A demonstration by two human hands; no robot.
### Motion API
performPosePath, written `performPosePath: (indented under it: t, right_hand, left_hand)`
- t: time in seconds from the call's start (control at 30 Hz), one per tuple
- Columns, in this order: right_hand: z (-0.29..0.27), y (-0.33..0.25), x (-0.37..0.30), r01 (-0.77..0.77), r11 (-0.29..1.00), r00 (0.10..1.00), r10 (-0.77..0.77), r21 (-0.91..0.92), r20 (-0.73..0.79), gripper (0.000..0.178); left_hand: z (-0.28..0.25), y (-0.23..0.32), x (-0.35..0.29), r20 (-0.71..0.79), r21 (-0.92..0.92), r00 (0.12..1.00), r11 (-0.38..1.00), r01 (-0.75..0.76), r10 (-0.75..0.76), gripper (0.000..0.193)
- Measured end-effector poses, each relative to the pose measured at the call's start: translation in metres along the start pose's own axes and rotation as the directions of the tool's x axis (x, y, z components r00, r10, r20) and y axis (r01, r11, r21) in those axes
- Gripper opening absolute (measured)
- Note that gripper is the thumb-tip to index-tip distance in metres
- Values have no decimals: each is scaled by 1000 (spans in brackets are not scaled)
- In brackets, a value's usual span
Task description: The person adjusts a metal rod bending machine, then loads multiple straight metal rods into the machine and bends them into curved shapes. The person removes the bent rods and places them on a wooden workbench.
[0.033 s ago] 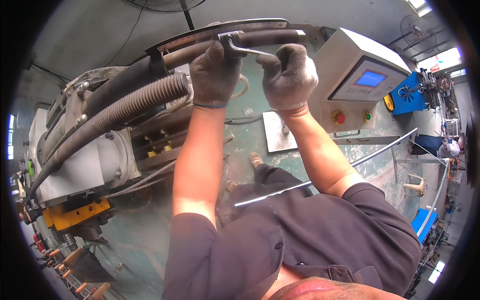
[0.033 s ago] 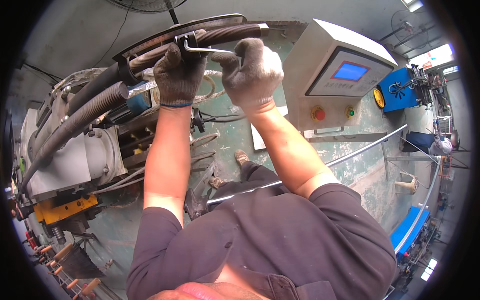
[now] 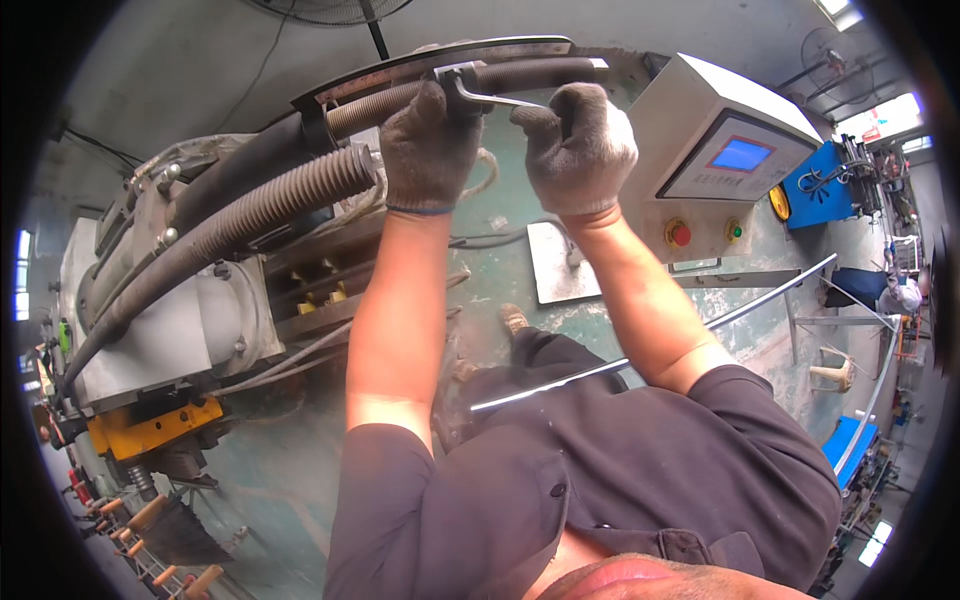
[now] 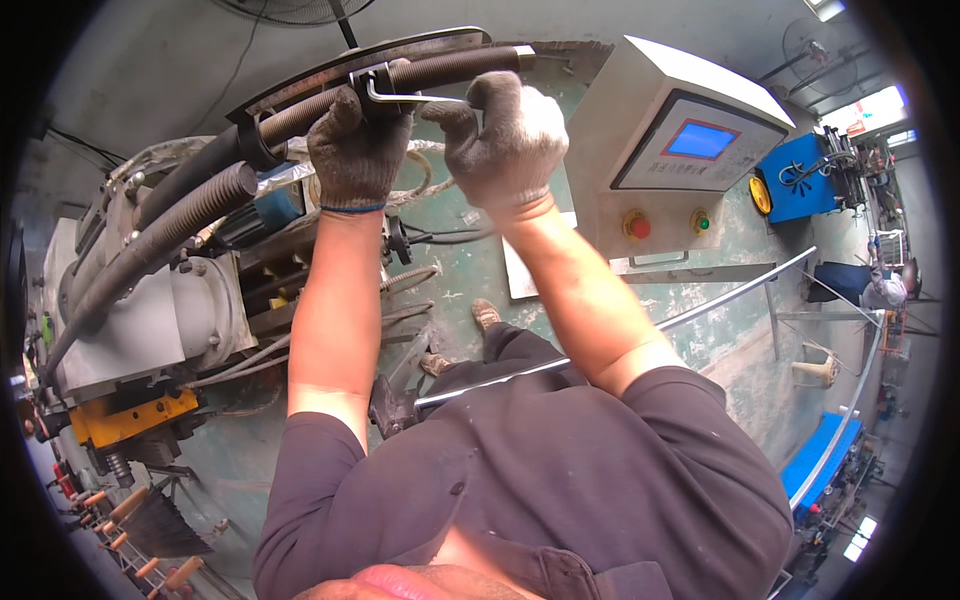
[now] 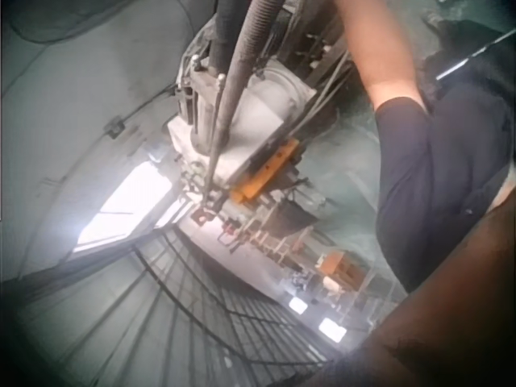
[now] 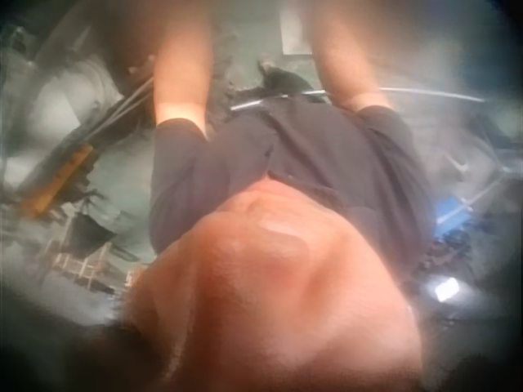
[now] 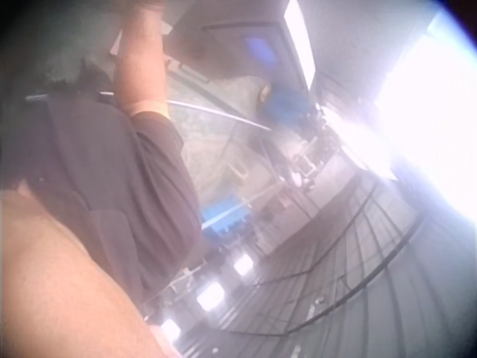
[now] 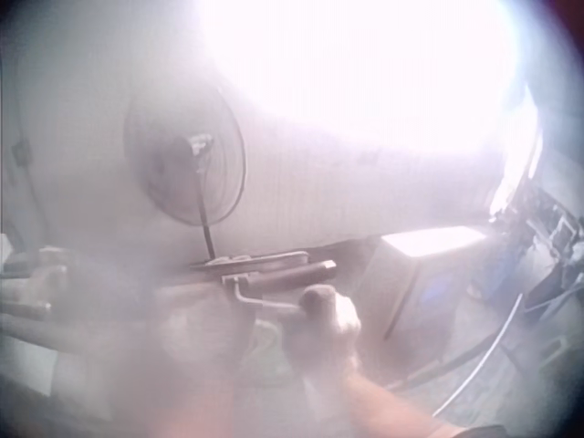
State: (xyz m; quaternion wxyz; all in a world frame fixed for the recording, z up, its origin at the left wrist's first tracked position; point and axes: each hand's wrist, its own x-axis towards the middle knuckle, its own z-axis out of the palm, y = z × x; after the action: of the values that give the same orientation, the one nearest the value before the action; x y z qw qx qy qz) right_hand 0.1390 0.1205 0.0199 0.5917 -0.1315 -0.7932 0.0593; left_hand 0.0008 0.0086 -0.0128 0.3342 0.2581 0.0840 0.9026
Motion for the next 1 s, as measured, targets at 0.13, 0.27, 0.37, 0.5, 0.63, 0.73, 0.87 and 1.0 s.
performPosePath:
  t: [0.13, 0.27, 0.37, 0.5, 0.63, 0.73, 0.87, 1.0]
  right_hand:
    - [-11, 6, 27, 167, 980, 965, -185, 109, 185, 18]
    - [-20, -1, 46, 76, 956, 940, -163, 282, 299, 9]
    - [-21, 1, 47, 75, 944, 943, -172, 321, 284, 7]
    - [-17, 7, 53, 141, 925, 932, -244, 353, 268, 8]
    - [-19, 7, 51, 138, 940, 933, -229, 311, 277, 8]
    - [-19, 11, 56, 160, 931, 917, -263, 329, 299, 9]
    - [-20, 17, 66, 254, 927, 882, -338, 275, 327, 9]
    - [-26, 17, 81, 349, 906, 834, -416, 238, 362, 11]
  left_hand:
    - [-9, 13, -2, -25, 293, 1000, 956, 5, 3, 52]
    - [-3, 12, 2, -63, 27, 997, 999, 47, -45, 57]
    - [-2, 9, -3, -76, 167, 996, 986, -23, 36, 56]
    - [-2, 12, -6, -33, 501, 996, 864, -53, 80, 48]
    - [4, 10, -6, -36, 591, 995, 805, -51, 90, 42]
    - [3, 11, -2, -27, 514, 995, 855, -65, 92, 40]
    - [-6, 7, -6, -22, 522, 997, 851, -56, 79, 44]
    - [-16, 11, -2, -31, 184, 999, 982, 43, -38, 50]
